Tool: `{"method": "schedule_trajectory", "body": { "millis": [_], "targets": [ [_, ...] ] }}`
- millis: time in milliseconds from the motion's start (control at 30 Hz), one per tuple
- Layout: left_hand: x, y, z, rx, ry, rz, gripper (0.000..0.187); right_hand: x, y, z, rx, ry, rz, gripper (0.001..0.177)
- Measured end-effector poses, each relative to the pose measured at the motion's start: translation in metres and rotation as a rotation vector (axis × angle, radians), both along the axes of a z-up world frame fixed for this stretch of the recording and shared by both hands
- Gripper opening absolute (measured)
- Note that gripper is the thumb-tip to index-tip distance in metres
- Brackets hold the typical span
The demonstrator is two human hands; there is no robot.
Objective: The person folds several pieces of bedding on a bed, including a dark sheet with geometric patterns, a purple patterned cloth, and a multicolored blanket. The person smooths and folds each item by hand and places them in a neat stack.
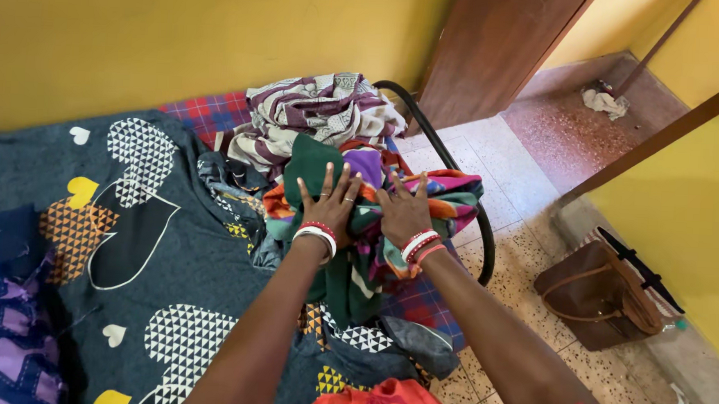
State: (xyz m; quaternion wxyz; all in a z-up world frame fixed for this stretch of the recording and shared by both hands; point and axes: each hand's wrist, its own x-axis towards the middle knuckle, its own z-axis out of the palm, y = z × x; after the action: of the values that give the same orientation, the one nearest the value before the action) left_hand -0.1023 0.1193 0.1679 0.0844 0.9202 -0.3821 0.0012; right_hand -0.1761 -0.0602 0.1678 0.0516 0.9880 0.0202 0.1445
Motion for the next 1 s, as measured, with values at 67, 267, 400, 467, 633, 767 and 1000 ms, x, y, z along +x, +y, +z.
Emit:
{"method": "schedule_trajectory", "body": {
  "millis": [67,267,400,467,633,767,1000],
  "targets": [
    [-0.003,-0.002,-0.002,-0.049,-0.27,0.009,0.118,-0.004,0.003,0.006,-0.012,-0.053,0.043,0.041],
    [-0.023,-0.002,0.015,0.001,0.066,0.115,0.094,-0.019,0.003,0.021,-0.032,-0.12,0.135,0.037],
    [-0.043,-0.005,0.022,-0.063,0.008,0.132,0.089,-0.031,0.005,0.028,-0.036,-0.183,0.205,0.035],
    [-0.051,-0.001,0.016,-0.107,-0.085,0.168,0.088,-0.038,0.006,0.029,-0.03,-0.204,0.247,0.033],
    [-0.074,0.021,-0.006,-0.142,-0.11,0.259,0.082,-0.046,0.026,0.029,0.03,-0.243,0.352,0.034],
    [-0.084,0.039,-0.018,-0.141,-0.149,0.359,0.065,-0.05,0.047,0.029,0.05,-0.234,0.383,0.032],
    [-0.075,0.071,-0.038,-0.213,-0.251,0.452,0.044,-0.043,0.084,0.028,0.082,-0.207,0.413,0.031]
  ]
}}
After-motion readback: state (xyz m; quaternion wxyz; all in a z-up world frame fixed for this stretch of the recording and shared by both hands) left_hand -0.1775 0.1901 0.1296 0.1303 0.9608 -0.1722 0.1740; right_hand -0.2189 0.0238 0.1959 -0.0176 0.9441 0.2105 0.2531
